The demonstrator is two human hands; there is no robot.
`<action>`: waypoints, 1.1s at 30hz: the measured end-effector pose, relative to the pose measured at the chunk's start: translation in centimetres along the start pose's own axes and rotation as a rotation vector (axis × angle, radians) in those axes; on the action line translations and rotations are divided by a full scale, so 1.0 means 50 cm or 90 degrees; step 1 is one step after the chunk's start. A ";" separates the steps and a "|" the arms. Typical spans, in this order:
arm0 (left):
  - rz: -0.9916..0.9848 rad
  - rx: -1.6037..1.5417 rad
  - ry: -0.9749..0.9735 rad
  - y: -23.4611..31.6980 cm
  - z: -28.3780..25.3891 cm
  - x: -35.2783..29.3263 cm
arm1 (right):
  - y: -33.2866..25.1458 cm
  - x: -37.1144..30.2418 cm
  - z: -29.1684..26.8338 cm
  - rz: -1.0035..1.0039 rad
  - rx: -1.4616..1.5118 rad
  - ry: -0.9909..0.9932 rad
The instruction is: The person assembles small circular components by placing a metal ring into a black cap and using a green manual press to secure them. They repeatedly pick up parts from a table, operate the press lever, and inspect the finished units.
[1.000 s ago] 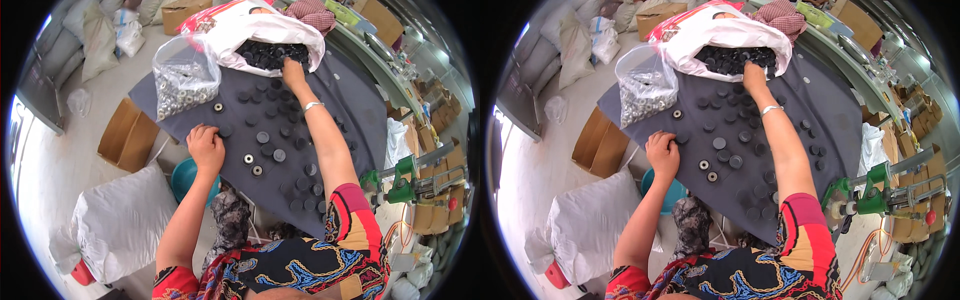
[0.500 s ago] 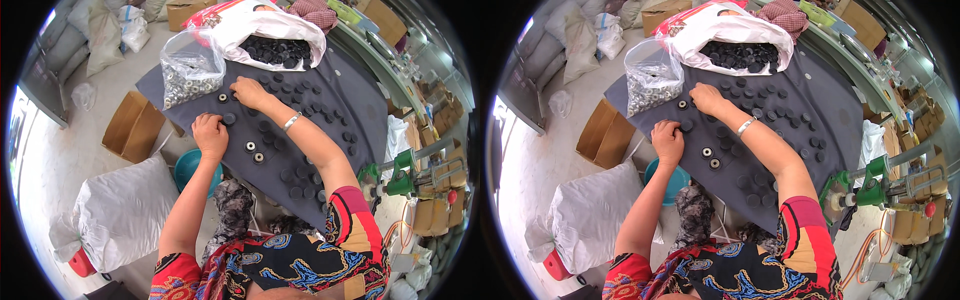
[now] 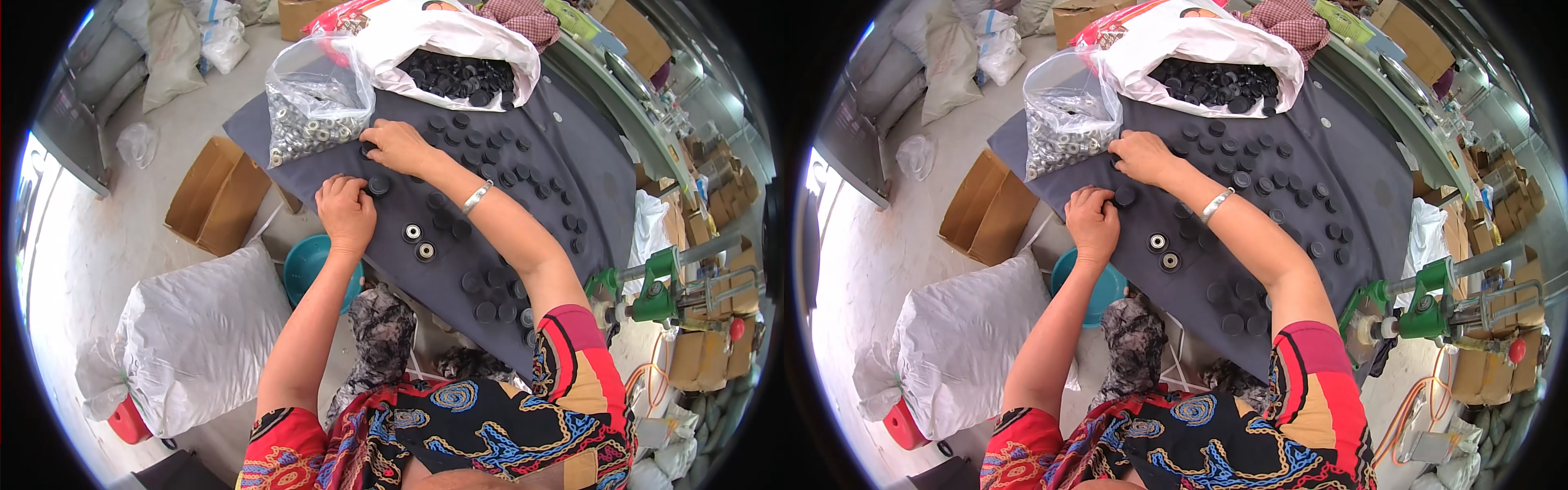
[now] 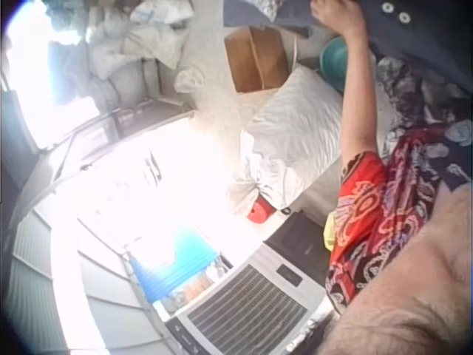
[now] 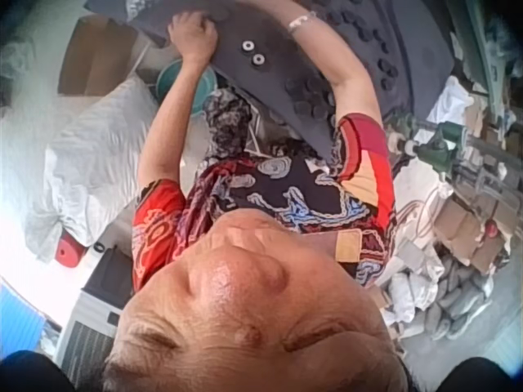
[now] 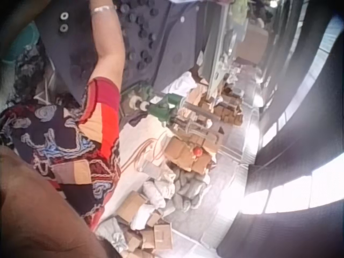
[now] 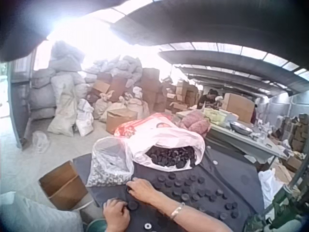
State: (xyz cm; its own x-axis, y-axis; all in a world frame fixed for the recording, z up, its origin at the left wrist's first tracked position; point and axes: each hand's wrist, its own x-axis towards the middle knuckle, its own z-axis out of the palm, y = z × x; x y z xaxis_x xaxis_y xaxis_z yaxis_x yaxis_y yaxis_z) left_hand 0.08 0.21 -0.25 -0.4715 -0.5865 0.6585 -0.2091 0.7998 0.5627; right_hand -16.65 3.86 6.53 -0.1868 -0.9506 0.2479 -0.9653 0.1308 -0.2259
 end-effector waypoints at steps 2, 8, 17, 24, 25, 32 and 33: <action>0.003 0.006 0.003 0.000 -0.003 0.003 | -0.004 0.007 0.008 0.006 -0.012 -0.003; 0.012 0.022 0.016 -0.001 -0.001 0.000 | -0.006 0.020 0.029 -0.023 -0.072 -0.030; 0.031 0.023 0.007 -0.015 0.002 -0.002 | -0.003 -0.027 0.011 0.031 -0.142 -0.033; 0.033 0.056 -0.028 -0.017 0.013 -0.002 | -0.032 -0.198 -0.132 0.060 -0.283 0.265; 0.032 0.061 -0.032 -0.020 0.014 -0.003 | -0.052 -0.256 -0.171 0.064 -0.226 0.297; 0.021 0.079 -0.057 -0.035 0.014 0.002 | -0.263 -0.693 -0.374 0.238 -0.076 0.598; 0.012 0.066 -0.060 -0.042 0.011 0.006 | -0.295 -0.740 -0.391 0.263 -0.132 0.614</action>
State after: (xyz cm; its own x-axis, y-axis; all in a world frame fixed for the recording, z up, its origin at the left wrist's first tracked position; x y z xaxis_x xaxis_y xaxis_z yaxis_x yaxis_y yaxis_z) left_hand -0.10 -1.56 -1.54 -0.5539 -0.5610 0.6151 -0.2847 0.8220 0.4933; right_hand 0.95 42.59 19.10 -0.4842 -0.2090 0.8496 -0.7895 0.5230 -0.3212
